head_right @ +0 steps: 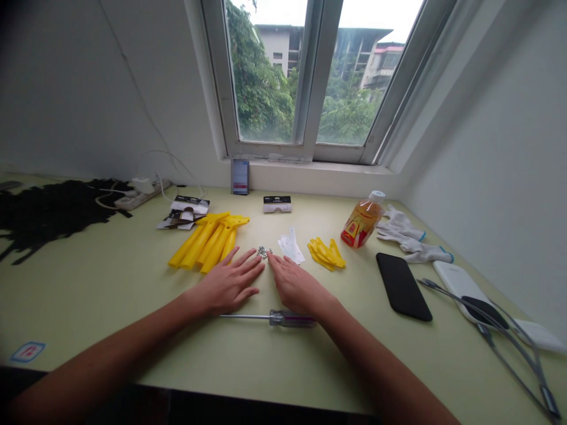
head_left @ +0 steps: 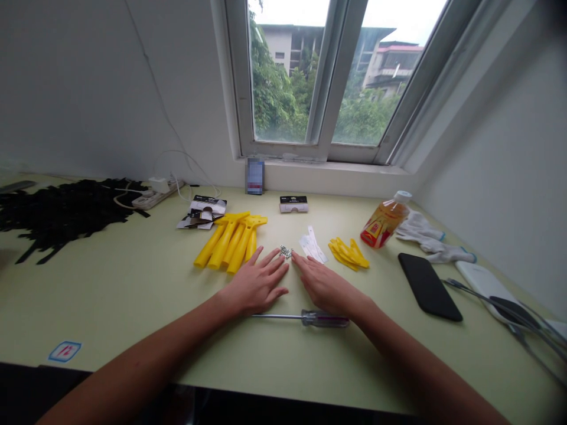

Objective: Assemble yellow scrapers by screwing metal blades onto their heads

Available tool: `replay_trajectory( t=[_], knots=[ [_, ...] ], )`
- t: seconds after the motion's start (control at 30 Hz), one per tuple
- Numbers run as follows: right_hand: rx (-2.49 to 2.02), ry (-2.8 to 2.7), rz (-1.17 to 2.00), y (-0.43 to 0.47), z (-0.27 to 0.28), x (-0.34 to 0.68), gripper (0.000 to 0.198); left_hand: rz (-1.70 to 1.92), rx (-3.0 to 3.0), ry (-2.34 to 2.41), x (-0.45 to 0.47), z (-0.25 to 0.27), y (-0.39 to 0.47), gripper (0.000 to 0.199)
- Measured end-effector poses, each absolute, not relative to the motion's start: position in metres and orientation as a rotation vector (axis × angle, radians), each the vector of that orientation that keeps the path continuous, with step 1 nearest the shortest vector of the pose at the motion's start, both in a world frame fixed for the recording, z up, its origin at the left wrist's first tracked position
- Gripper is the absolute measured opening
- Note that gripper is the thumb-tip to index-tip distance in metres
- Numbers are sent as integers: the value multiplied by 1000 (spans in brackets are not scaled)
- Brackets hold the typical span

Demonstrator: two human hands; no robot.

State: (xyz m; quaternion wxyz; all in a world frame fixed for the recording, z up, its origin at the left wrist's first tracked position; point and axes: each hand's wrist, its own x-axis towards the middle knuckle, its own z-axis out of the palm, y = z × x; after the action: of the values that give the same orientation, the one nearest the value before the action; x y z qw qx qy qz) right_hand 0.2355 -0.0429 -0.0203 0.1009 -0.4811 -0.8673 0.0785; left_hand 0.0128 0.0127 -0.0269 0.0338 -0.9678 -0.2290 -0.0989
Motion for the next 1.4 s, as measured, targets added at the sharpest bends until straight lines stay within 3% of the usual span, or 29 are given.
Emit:
replay_trajectory(
  t=[0.37,0.57,0.7,0.83,0.97,1.23,1.4],
  knots=[
    [-1403,-2508,236,-42,-20,241,57,-271,-2945,-702,13,-27,12,63],
    [-1335,-2395,153,-42,-13,255,40,-308,-2963,-693,12,-19,12,58],
    [-1287,-2329,288,-48,-1,258,19,-358,-2964,-700,9,-11,12,52],
    [-1328,-2363,507,-59,13,248,22,-429,-2934,-742,4,-4,14,46],
    [-1345,-2484,668,-65,17,239,44,-504,-2835,-878,-4,2,21,42],
    [-1294,-2564,875,-68,21,231,48,-504,-2680,-1053,-10,-2,27,42],
    [-1295,-2575,836,-68,18,228,40,-496,-2725,-979,-3,-4,18,41]
  ],
)
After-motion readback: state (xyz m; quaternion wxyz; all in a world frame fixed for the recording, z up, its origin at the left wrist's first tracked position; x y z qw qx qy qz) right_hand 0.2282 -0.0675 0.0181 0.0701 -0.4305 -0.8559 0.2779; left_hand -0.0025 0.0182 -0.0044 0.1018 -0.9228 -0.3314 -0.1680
